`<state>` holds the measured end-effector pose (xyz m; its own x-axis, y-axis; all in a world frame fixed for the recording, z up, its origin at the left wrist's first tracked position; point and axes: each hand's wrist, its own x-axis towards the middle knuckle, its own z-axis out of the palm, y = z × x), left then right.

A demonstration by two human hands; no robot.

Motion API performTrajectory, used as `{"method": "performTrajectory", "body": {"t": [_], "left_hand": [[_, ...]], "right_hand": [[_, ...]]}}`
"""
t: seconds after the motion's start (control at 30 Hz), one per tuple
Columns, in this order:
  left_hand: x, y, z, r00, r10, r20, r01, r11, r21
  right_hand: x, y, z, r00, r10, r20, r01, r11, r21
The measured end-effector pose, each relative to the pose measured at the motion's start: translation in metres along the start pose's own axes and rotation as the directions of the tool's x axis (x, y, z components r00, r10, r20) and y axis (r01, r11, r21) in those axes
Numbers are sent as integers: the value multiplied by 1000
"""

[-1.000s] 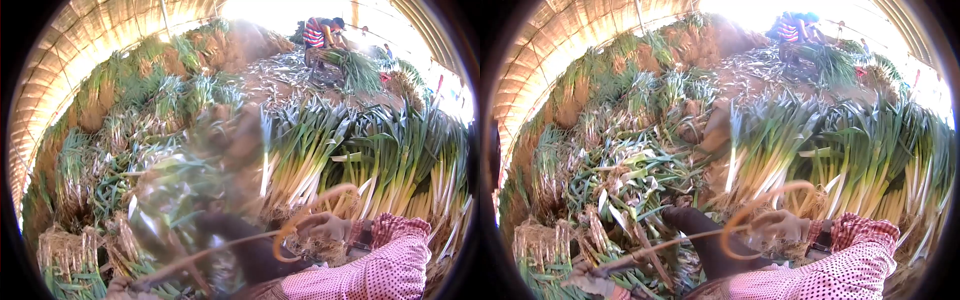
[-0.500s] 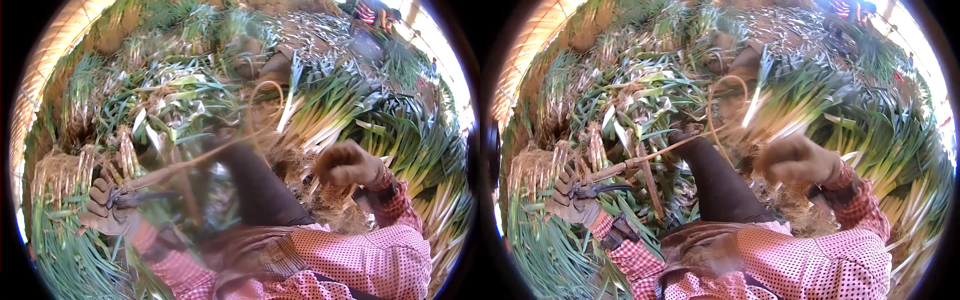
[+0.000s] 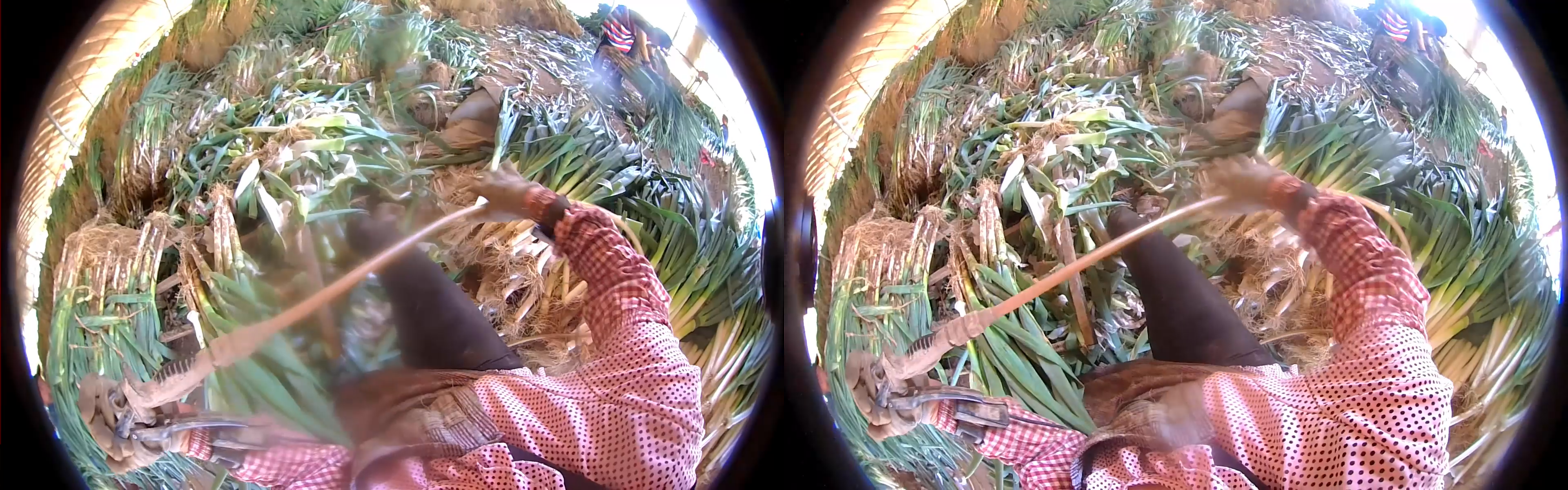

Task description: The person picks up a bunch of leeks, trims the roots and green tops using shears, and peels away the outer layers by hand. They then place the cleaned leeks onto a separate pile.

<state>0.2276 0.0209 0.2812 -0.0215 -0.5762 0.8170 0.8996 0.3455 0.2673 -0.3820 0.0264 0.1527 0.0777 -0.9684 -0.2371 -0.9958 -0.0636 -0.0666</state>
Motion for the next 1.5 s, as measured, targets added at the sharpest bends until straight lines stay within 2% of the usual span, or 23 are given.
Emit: {"method": "performTrajectory", "body": {"t": [0.07, 0.17, 0.23, 0.43, 0.5, 0.53, 0.6, 0.67, 0.73, 0.77, 0.87, 0.93, 0.97, 1.07, 1.1, 1.13, 1.17, 1.23, 1.3, 1.33, 1.43, 1.47, 1.5], "left_hand": [[-9, -3, -11, 991, -10, -131, 26, 992, 120], [-33, -48, -20, 920, -76, -384, 178, 955, 238], [-47, -100, -17, 853, -220, -474, 307, 945, 114], [-56, -200, -23, 798, -599, -69, 533, 755, -382], [-55, -215, -24, 784, -617, 74, 582, 686, -437], [-54, -218, -23, 781, -616, 96, 589, 678, -439], [-60, -213, -11, 721, -685, -107, 578, 679, -452], [-60, -213, -2, 623, -583, -522, 603, 783, -155], [-66, -221, -6, 488, -268, -830, 762, 595, 256], [-74, -221, -21, 506, -160, -848, 810, 426, 403], [-84, -214, -51, 462, -131, -877, 857, 321, 404], [-81, -201, -49, 483, -289, -826, 865, 300, 401], [-72, -197, -38, 474, -386, -792, 874, 319, 367], [-90, -187, -44, 474, -706, -527, 859, 502, 100], [-108, -183, -56, 454, -664, -595, 890, 371, 265], [-123, -182, -65, 453, -621, -639, 884, 221, 412], [-135, -188, -72, 469, -587, -660, 840, 65, 539], [-125, -221, -42, 457, -689, -562, 882, 430, 192], [-125, -236, -24, 524, -682, -510, 646, 708, -284], [-143, -237, -40, 584, -576, -571, 637, 762, -117], [-105, -246, 13, 648, -598, -472, 575, 790, -212], [-102, -242, 4, 645, -571, -507, 613, 784, -104], [-103, -236, 3, 552, -557, -620, 548, 803, -234]], "right_hand": [[-23, 18, 36, 879, 79, 470, -208, 951, 229], [-77, 7, 124, 752, -36, 659, -227, 923, 309], [-117, -12, 170, 674, -74, 735, -250, 913, 321], [-169, -27, 171, 497, -166, 852, -333, 870, 364], [-141, -22, 118, 590, -280, 757, -345, 760, 551], [-126, -23, 90, 726, -359, 586, -295, 608, 737], [-95, -48, 34, 909, -417, 16, 101, 258, 961], [-61, -91, -8, 818, -442, -367, 529, 331, 781], [-33, -139, -25, 725, -554, -409, 689, 566, 452], [-26, -168, -22, 758, -549, -353, 652, 612, 447], [-4, -210, 39, 834, -471, -286, 549, 658, 516], [10, -213, 76, 835, -549, 47, 133, 285, 949], [4, -213, 78, 766, -611, 200, -184, 90, 979], [-1, -211, 58, 559, -808, 187, -570, -211, 794], [2, -214, 49, 462, -887, 13, -651, -329, 684], [1, -219, 47, 463, -885, -39, -730, -406, 550], [6, -225, 61, 554, -833, 11, -635, -413, 653], [10, -231, 67, 604, -795, 52, -612, -421, 669], [16, -236, 68, 576, -811, 98, -645, -378, 664], [2, -227, 50, 587, -786, 195, -718, -393, 575], [-7, -205, 43, 824, -566, 16, -107, -127, 986], [-10, -199, 43, 860, -504, -81, 106, 20, 994], [-14, -191, 43, 872, -454, -185, 296, 186, 937]]}}
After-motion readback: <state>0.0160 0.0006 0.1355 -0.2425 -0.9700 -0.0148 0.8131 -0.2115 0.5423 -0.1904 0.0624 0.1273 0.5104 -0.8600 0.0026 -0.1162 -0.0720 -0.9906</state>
